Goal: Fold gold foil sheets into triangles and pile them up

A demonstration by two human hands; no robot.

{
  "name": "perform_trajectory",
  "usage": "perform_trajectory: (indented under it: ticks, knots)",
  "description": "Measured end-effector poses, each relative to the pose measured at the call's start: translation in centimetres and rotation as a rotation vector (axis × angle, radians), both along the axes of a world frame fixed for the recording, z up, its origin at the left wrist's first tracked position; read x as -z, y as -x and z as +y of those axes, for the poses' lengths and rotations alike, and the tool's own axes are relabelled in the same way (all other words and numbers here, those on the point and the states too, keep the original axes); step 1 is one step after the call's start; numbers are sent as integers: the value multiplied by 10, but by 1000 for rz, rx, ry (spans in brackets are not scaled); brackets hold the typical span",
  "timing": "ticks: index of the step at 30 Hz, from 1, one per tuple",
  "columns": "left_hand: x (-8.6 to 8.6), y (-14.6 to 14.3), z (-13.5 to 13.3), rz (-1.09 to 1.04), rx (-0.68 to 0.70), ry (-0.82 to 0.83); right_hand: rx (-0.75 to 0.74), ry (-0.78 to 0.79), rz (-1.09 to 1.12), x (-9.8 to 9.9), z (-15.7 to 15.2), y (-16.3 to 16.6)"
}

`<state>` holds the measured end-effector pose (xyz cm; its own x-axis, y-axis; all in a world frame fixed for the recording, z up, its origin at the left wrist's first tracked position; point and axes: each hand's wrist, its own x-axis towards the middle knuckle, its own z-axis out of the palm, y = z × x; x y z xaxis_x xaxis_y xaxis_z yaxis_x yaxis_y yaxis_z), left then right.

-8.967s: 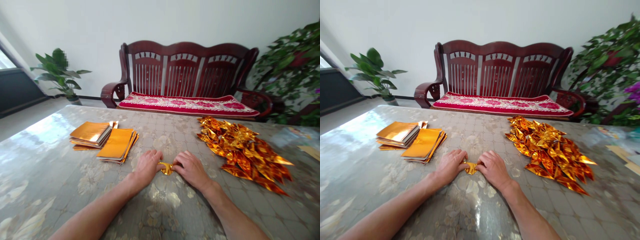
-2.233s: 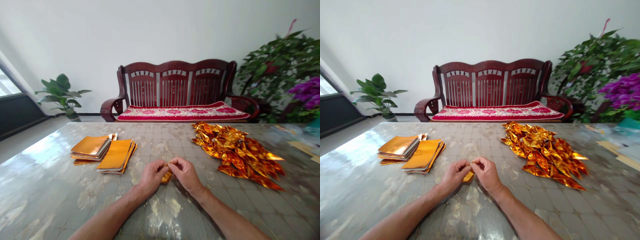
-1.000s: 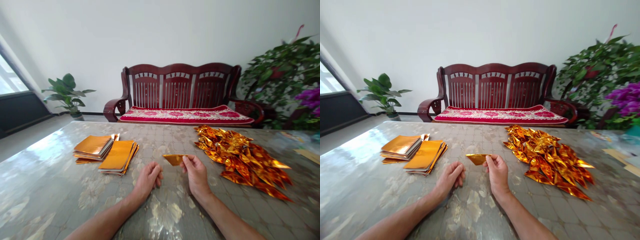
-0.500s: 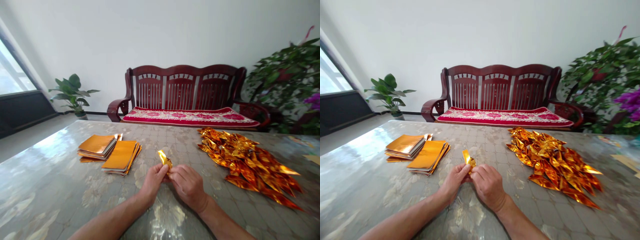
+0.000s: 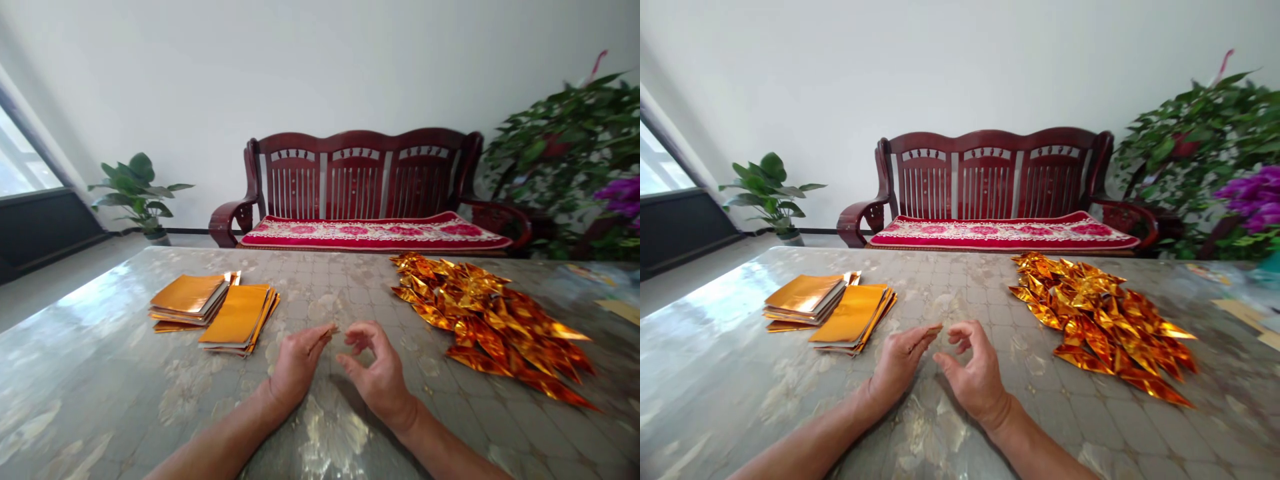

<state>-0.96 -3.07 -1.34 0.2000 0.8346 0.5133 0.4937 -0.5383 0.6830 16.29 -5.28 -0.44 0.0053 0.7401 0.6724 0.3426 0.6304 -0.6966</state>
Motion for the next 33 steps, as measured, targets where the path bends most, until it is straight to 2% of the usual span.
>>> perform_trajectory:
  ticks: [3,8,11,27,33]
  knots:
    - [0,3,0,125,-19,-151,4,-7,87,-4,-1,1]
    - [-7,4,-2,272,1,-374,18,-67,12,-15,-2,0]
    - [-11,3,-4,319,13,-445,16,-98,-24,-18,-4,0]
    - [-17,3,-9,328,9,-509,37,-149,-101,-28,-14,3]
    - [-15,-1,-12,274,75,-423,-9,-179,-116,-30,-14,0]
